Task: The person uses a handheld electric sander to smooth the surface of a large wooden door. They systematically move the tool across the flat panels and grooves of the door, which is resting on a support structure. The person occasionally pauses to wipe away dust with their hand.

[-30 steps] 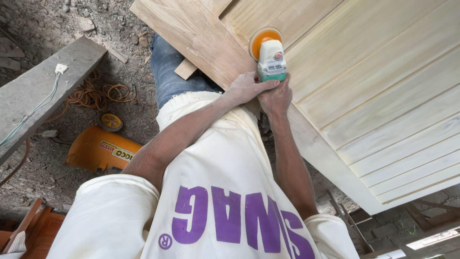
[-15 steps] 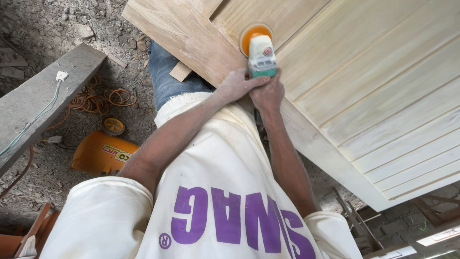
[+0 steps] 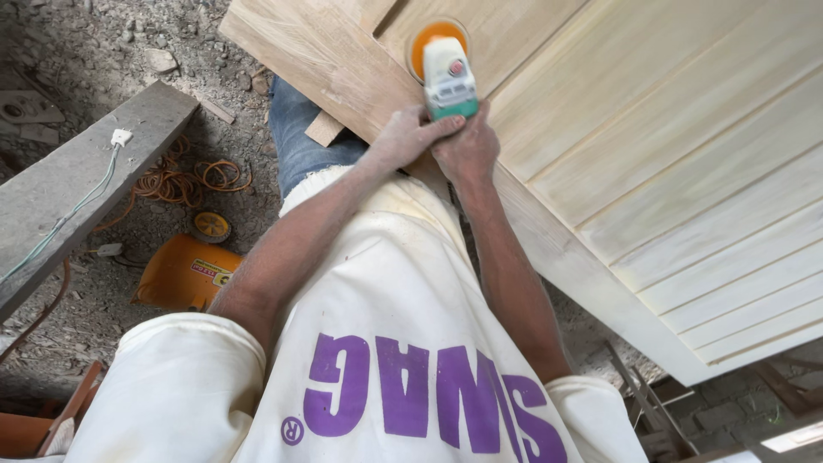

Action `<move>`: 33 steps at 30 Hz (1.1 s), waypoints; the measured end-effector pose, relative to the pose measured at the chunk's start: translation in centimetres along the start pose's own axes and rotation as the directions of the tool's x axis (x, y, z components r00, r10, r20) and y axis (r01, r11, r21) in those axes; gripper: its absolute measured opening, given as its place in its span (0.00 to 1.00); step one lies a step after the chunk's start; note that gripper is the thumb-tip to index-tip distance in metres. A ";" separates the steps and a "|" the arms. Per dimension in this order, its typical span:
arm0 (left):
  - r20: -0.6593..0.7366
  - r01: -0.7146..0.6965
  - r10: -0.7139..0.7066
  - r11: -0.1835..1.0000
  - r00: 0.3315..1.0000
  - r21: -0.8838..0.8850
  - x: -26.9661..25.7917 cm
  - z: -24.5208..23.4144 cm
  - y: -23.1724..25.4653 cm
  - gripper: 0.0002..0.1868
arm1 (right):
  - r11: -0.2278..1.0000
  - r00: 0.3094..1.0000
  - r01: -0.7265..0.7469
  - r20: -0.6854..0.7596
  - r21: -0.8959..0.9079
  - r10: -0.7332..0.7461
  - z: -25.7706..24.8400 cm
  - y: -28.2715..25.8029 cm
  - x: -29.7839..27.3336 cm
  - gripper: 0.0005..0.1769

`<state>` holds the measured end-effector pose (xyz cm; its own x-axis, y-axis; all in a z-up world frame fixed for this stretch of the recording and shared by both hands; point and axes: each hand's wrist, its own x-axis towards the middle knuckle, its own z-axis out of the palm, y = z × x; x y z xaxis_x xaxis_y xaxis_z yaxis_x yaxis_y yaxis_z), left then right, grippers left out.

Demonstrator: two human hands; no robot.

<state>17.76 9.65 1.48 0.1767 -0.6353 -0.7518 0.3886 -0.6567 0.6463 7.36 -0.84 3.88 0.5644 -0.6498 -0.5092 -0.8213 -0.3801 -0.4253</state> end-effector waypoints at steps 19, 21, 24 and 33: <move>0.066 0.012 -0.019 0.993 0.998 0.114 0.5 1.6 -0.1 0.44 | 0.999 0.999 -0.043 0.015 -0.030 0.044 -0.9 1.6 -0.8 0.37; 0.026 -0.031 0.030 0.997 0.999 0.066 0.6 0.4 -0.3 0.43 | 1.000 1.000 -0.003 -0.009 -0.022 0.003 -0.7 0.1 0.0 0.39; -0.011 -0.061 0.060 0.998 0.998 -0.014 0.3 -1.3 -0.3 0.41 | 0.999 0.999 0.042 0.003 -0.034 -0.042 -0.3 -1.6 1.0 0.40; 0.012 -0.024 0.025 0.998 1.000 -0.056 -0.3 0.2 1.3 0.42 | 0.998 0.997 0.063 0.041 -0.030 -0.062 -0.8 0.5 0.7 0.37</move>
<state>18.07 8.93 2.54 0.1756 -0.6560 -0.7341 0.4346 -0.6174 0.6557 7.25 -2.03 3.95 0.6168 -0.5979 -0.5120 -0.7864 -0.4400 -0.4335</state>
